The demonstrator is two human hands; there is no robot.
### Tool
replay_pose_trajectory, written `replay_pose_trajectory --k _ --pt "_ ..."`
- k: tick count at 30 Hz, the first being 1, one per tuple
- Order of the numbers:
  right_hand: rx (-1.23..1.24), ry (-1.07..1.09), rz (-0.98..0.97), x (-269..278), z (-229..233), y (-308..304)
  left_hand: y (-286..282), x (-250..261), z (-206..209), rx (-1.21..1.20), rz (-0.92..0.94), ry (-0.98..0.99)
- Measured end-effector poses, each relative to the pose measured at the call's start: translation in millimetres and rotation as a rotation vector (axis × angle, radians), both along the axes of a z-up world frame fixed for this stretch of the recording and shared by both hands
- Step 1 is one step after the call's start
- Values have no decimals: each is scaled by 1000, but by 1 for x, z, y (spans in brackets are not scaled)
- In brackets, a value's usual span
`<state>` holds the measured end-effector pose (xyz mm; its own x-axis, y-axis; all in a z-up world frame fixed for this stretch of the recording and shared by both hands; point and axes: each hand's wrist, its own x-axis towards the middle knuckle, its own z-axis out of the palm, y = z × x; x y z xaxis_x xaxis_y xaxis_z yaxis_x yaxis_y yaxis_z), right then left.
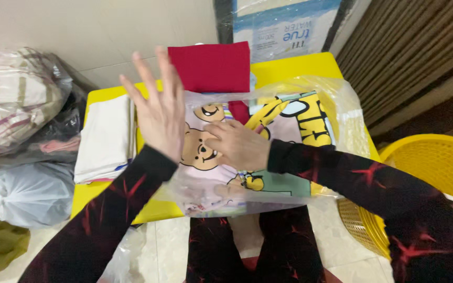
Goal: The person folds various patterned and striped garments on a yellow table and places them into clear plastic bags. The person handles folded items one at a time, arranging them into stacks and bags throughout the clip.
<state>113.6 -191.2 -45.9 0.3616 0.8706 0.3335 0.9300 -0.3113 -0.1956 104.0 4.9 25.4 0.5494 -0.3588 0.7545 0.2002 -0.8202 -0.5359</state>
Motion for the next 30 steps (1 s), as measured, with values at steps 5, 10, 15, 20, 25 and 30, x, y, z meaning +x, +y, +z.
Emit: replay_pose_trajectory --k 5,10,15,20,25,30 --pt "-182 319 113 -65 22 -64 -44 -52 -46 -167 -145 1099" --pt "-498 693 70 -108 18 -74 -17 -16 -83 -367 218 1529" --pt "-565 772 70 -123 15 -80 -11 -18 -90 -410 213 1552" --pt "-334 578 -31 -132 35 -94 -37 -54 -91 -233 56 1052" --pt "-395 364 -128 -148 49 -113 -49 -79 -77 -194 -19 1301" --pt "11 196 -104 -186 35 -91 -47 -105 -58 -387 -328 1219"
